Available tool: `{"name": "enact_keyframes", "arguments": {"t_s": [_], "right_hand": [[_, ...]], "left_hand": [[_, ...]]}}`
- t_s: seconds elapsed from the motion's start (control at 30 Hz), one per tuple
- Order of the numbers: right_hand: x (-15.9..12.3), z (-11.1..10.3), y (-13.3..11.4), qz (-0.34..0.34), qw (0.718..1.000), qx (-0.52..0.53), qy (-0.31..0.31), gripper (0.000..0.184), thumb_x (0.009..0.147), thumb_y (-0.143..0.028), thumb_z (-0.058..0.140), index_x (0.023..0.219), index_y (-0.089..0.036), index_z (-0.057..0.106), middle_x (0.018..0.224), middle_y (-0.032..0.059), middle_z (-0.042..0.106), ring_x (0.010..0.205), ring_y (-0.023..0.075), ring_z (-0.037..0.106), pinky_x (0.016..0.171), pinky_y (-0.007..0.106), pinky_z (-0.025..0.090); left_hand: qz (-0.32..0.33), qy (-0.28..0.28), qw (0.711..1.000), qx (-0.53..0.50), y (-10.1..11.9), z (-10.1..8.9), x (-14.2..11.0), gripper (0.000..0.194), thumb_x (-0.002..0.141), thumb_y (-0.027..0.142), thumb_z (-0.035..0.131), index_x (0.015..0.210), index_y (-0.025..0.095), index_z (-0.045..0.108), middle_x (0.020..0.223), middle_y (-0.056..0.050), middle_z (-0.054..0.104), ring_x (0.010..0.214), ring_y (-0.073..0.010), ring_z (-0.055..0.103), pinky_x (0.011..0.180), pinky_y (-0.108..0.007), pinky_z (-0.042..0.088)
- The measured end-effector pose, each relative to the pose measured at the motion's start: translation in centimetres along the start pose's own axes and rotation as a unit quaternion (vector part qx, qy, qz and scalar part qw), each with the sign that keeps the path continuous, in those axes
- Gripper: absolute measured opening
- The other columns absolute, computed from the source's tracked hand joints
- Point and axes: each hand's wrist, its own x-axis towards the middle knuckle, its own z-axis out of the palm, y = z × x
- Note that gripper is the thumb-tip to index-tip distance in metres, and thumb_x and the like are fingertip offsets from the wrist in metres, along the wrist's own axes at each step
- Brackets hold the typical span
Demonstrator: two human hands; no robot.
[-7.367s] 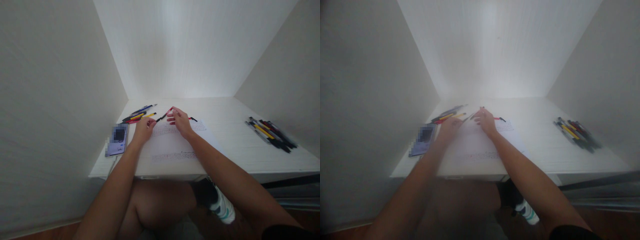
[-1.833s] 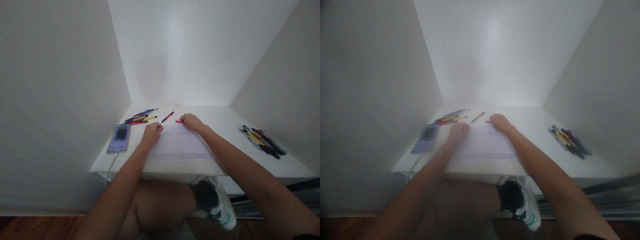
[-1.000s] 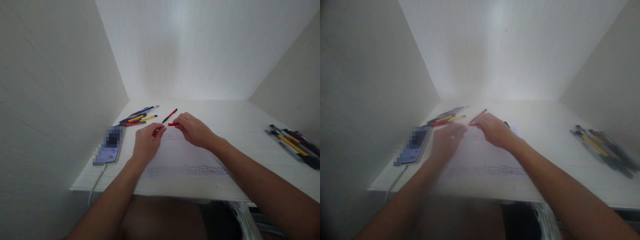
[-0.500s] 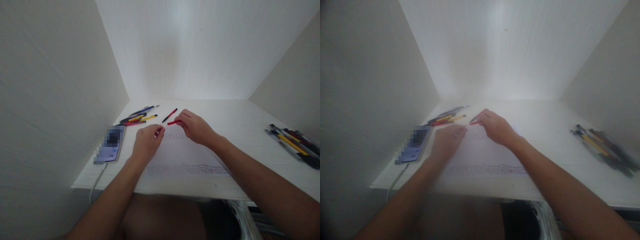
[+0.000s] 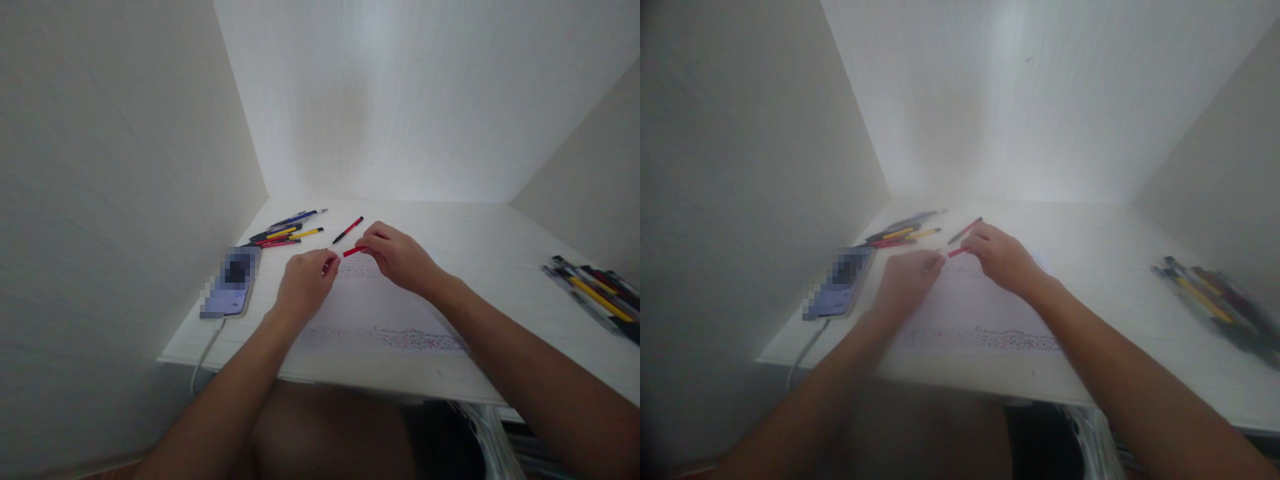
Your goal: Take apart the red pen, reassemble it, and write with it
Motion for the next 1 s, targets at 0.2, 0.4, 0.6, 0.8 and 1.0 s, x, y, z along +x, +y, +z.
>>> {"name": "enact_keyframes", "arguments": {"t_s": [0.2, 0.4, 0.6, 0.8, 1.0], "right_hand": [[0.0, 0.2, -0.1, 0.012, 1.000, 0.002, -0.014, 0.021, 0.097, -0.016, 0.049, 0.100, -0.020, 0.069, 0.101, 0.0083, 0.062, 0.088, 0.0181, 0.057, 0.074, 0.031, 0.045], [0.0, 0.5, -0.2, 0.017, 0.998, 0.064, -0.003, 0.020, 0.097, -0.020, 0.050, 0.100, -0.020, 0.070, 0.100, 0.0083, 0.067, 0.093, 0.0202, 0.059, 0.082, 0.036, 0.047], [0.3, 1.1, -1.6, 0.099, 0.975, 0.201, -0.007, 0.013, 0.091, -0.025, 0.061, 0.098, -0.023, 0.072, 0.093, 0.0044, 0.073, 0.084, 0.0180, 0.063, 0.074, 0.034, 0.048], [0.4, 2.3, -2.2, 0.161, 0.909, 0.384, -0.040, 0.013, 0.086, -0.031, 0.065, 0.085, -0.019, 0.069, 0.082, 0.0041, 0.070, 0.074, 0.0161, 0.062, 0.070, 0.034, 0.050], [0.4, 2.5, -0.7, 0.212, 0.876, 0.433, 0.008, 0.016, 0.087, -0.035, 0.064, 0.085, -0.020, 0.066, 0.084, 0.0052, 0.070, 0.069, 0.0147, 0.059, 0.063, 0.032, 0.048]], "left_hand": [[0.009, 0.003, 1.000, -0.023, -0.2, 0.3, 0.0, 0.019, 0.097, 0.024, 0.055, 0.092, 0.019, 0.072, 0.088, -0.003, 0.073, 0.079, -0.0185, 0.066, 0.072, -0.032, 0.046], [-0.025, 0.036, 0.990, -0.134, -0.5, 0.2, 0.0, 0.014, 0.095, 0.025, 0.061, 0.091, 0.020, 0.074, 0.074, 0.000, 0.071, 0.071, -0.0150, 0.064, 0.072, -0.028, 0.049], [-0.089, 0.086, 0.970, -0.211, 0.3, -0.8, 0.1, 0.015, 0.094, 0.027, 0.063, 0.090, 0.022, 0.076, 0.070, 0.001, 0.069, 0.066, -0.0125, 0.064, 0.064, -0.025, 0.051], [-0.022, 0.055, 0.979, -0.197, 0.3, -0.5, 0.3, 0.028, 0.102, 0.033, 0.050, 0.100, 0.023, 0.075, 0.075, 0.000, 0.069, 0.066, -0.0113, 0.061, 0.067, -0.025, 0.050], [-0.057, 0.079, 0.989, -0.109, -3.9, 0.2, 0.7, 0.035, 0.096, 0.025, 0.054, 0.129, 0.019, 0.063, 0.111, -0.008, 0.068, 0.088, -0.0174, 0.064, 0.085, -0.032, 0.051]]}}
